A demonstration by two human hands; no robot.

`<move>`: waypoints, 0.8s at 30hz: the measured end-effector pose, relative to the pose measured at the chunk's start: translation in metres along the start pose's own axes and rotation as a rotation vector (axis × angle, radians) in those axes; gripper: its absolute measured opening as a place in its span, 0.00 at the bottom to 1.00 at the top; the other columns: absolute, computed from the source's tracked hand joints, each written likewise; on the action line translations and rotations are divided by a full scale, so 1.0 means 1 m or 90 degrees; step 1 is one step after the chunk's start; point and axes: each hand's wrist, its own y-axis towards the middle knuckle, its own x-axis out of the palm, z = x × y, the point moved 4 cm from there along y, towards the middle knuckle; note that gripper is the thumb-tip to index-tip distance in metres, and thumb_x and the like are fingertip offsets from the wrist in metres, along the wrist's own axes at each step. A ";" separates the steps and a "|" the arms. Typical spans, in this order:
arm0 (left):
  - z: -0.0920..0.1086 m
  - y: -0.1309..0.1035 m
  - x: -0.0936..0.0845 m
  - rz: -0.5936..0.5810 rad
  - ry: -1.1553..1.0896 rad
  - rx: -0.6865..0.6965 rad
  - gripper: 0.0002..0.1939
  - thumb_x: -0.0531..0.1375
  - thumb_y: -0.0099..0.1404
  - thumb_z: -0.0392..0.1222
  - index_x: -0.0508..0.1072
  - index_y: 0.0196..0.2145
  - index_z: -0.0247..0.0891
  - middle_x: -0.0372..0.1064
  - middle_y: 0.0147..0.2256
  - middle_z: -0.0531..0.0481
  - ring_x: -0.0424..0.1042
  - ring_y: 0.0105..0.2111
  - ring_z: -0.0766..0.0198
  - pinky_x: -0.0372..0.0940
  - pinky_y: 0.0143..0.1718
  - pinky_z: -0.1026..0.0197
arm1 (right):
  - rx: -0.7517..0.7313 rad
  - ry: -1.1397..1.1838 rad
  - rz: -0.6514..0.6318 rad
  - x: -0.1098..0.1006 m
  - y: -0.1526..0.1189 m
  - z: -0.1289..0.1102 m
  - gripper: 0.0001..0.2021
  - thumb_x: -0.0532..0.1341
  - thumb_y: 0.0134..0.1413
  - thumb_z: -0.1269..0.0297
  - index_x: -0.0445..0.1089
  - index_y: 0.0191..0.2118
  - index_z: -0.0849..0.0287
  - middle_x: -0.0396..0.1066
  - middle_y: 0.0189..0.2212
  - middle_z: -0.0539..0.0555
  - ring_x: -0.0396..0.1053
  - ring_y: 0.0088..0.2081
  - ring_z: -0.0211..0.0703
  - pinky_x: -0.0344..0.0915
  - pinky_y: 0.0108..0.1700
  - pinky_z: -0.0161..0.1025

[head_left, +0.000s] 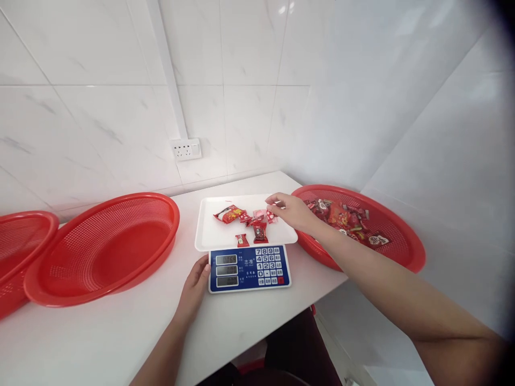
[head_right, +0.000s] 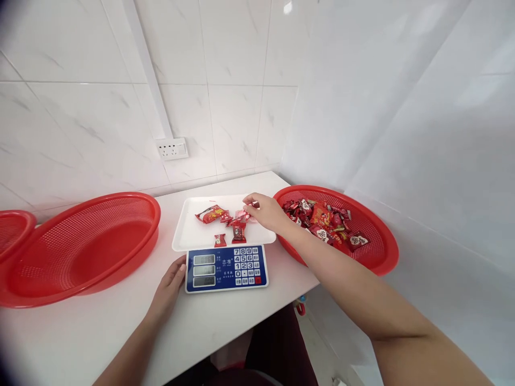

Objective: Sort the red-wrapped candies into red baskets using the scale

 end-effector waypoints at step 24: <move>0.008 -0.011 -0.009 0.145 0.086 0.067 0.19 0.51 0.63 0.55 0.68 0.44 0.40 0.68 0.46 0.46 0.68 0.45 0.58 0.61 0.48 0.55 | 0.213 0.578 0.110 0.014 -0.119 0.037 0.23 0.60 0.47 0.47 0.55 0.15 0.57 0.50 0.14 0.45 0.45 0.15 0.31 0.45 0.16 0.32</move>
